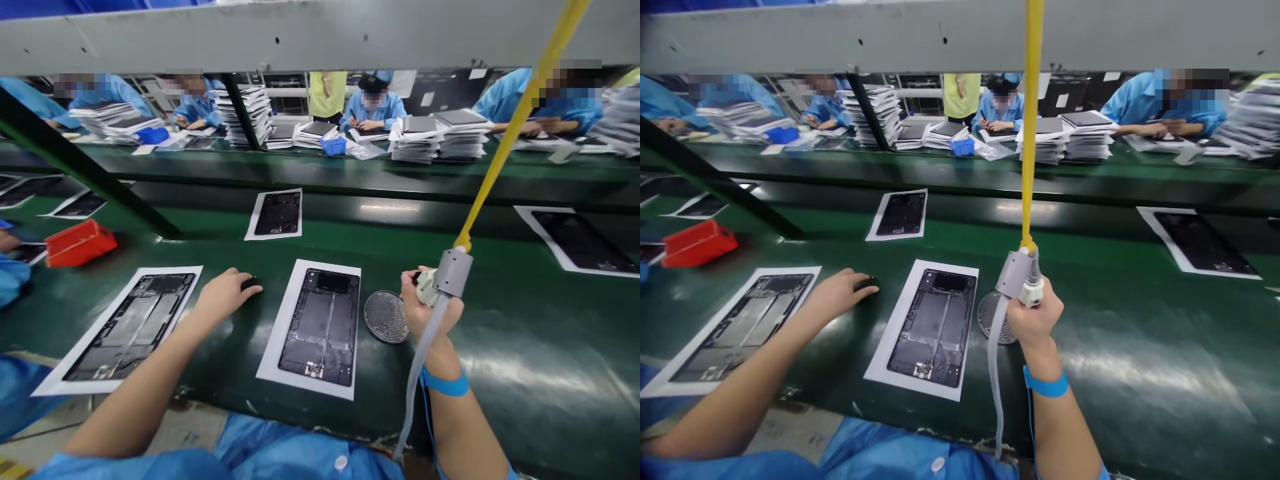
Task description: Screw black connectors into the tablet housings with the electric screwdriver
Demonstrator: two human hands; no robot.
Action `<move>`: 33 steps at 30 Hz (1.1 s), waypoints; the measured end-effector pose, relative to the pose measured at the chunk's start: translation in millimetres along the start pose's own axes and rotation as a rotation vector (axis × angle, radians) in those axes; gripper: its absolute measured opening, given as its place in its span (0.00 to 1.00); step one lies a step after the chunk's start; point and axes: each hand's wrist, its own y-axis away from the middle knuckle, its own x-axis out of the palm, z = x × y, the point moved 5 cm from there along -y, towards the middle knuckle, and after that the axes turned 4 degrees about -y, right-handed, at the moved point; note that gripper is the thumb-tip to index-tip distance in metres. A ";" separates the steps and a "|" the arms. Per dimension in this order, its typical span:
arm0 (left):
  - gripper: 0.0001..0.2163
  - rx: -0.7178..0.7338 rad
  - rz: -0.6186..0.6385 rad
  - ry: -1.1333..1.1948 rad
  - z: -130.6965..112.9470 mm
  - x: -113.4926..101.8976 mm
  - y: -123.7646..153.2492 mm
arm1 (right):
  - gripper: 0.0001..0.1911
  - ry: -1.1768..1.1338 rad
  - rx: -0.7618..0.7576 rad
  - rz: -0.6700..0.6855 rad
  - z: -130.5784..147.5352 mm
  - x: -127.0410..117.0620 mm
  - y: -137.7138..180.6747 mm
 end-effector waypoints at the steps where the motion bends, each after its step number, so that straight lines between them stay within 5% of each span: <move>1: 0.26 0.008 0.017 0.057 1.1 5.4 8.1 | 0.17 -0.001 -0.006 0.002 2.7 0.5 0.3; 7: 0.19 -0.027 -0.070 0.391 6.6 15.7 11.7 | 0.21 0.002 0.018 0.028 20.9 3.2 -2.8; 13: 0.20 -0.127 0.047 0.676 18.0 15.7 7.8 | 0.21 0.029 0.088 -0.009 20.5 2.5 -7.9; 20: 0.19 -0.051 -0.013 0.683 13.7 4.3 20.1 | 0.21 0.047 0.057 -0.019 18.2 2.8 -10.6; 24: 0.18 -0.034 -0.144 0.619 8.6 -25.1 32.0 | 0.20 0.033 0.048 -0.023 20.1 2.1 -11.1; 28: 0.18 -0.082 -0.175 0.953 -16.1 -52.0 35.7 | 0.20 0.016 0.028 -0.025 22.5 0.7 -10.5; 33: 0.23 0.078 -0.055 1.359 -89.5 -59.7 14.8 | 0.22 0.001 0.027 -0.016 22.7 0.7 -8.9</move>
